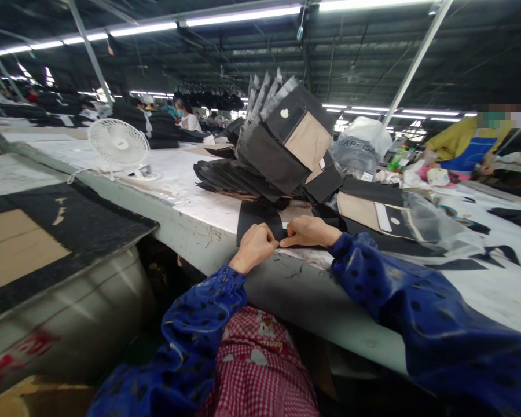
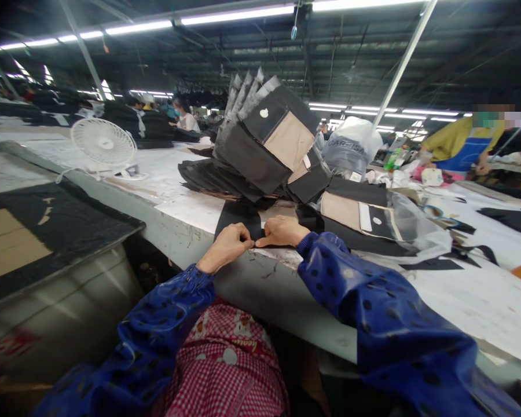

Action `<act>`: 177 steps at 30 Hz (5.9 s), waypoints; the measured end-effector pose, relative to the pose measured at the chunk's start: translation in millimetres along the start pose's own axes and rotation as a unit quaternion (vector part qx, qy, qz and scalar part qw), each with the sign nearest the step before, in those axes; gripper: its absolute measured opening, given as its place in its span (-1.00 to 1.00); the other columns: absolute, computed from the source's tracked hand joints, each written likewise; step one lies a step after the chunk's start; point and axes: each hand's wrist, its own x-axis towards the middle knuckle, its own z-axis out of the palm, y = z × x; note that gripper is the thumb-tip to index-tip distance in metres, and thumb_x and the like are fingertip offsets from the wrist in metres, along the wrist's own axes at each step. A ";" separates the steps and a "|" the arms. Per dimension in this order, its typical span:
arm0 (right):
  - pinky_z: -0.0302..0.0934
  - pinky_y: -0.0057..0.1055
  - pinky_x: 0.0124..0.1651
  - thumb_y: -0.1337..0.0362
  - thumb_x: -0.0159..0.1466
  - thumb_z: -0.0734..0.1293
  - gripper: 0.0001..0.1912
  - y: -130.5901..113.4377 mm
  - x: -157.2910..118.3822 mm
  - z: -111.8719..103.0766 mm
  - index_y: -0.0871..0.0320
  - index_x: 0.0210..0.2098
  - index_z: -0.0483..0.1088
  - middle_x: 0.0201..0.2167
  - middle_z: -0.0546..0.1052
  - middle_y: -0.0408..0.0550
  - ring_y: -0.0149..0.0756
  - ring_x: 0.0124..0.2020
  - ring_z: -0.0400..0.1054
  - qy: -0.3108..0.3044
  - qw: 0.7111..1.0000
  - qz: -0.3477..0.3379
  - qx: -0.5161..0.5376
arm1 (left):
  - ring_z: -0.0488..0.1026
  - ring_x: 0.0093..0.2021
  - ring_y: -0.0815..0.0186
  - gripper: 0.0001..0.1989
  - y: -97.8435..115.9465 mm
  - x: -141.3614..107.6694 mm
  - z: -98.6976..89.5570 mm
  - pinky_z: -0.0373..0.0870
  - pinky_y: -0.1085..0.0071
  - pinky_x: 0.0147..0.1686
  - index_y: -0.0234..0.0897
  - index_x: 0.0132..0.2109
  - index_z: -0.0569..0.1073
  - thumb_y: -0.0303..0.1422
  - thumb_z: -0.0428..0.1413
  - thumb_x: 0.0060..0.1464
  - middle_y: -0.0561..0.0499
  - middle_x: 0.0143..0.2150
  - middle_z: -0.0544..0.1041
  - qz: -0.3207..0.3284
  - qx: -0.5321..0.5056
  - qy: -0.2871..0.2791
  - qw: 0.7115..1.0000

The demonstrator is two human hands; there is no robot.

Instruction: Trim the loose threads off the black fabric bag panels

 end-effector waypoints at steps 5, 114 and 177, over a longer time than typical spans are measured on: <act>0.04 -0.48 -0.32 0.38 0.12 0.37 -0.92 -8.6 -3.3 1.0 0.15 -0.36 0.40 -0.37 0.49 -0.09 -0.31 -0.31 0.34 0.066 0.987 -0.144 0.040 | 0.45 -0.31 0.25 -0.84 -8.0 1.5 -15.2 0.36 0.37 -0.27 -0.27 -0.50 0.51 -0.45 0.10 0.00 -0.02 -0.38 0.54 0.041 -0.028 -0.054 0.997; -0.01 -0.48 -0.55 -0.10 0.08 0.34 -0.56 -42.0 50.7 2.7 0.19 -0.56 0.37 -0.66 0.31 -0.16 -0.42 -0.59 0.19 -0.049 0.979 -0.055 0.190 | 0.40 -0.34 0.29 -0.84 -69.1 -12.8 -20.9 0.35 0.31 -0.24 -0.28 -0.50 0.48 -0.44 0.14 0.03 0.02 -0.42 0.47 -0.052 -0.184 0.195 0.962; 0.14 -0.50 -0.43 0.27 0.19 0.34 -0.88 -95.1 -68.6 -70.3 0.22 -0.34 0.45 -0.50 0.41 -0.16 -0.45 -0.48 0.23 0.204 0.858 -0.272 0.385 | 0.46 -0.41 0.39 -0.92 34.4 -93.5 -126.8 0.35 0.46 -0.36 -0.22 -0.28 0.54 -0.47 0.15 0.12 0.08 -0.39 0.55 0.166 -0.120 0.291 0.934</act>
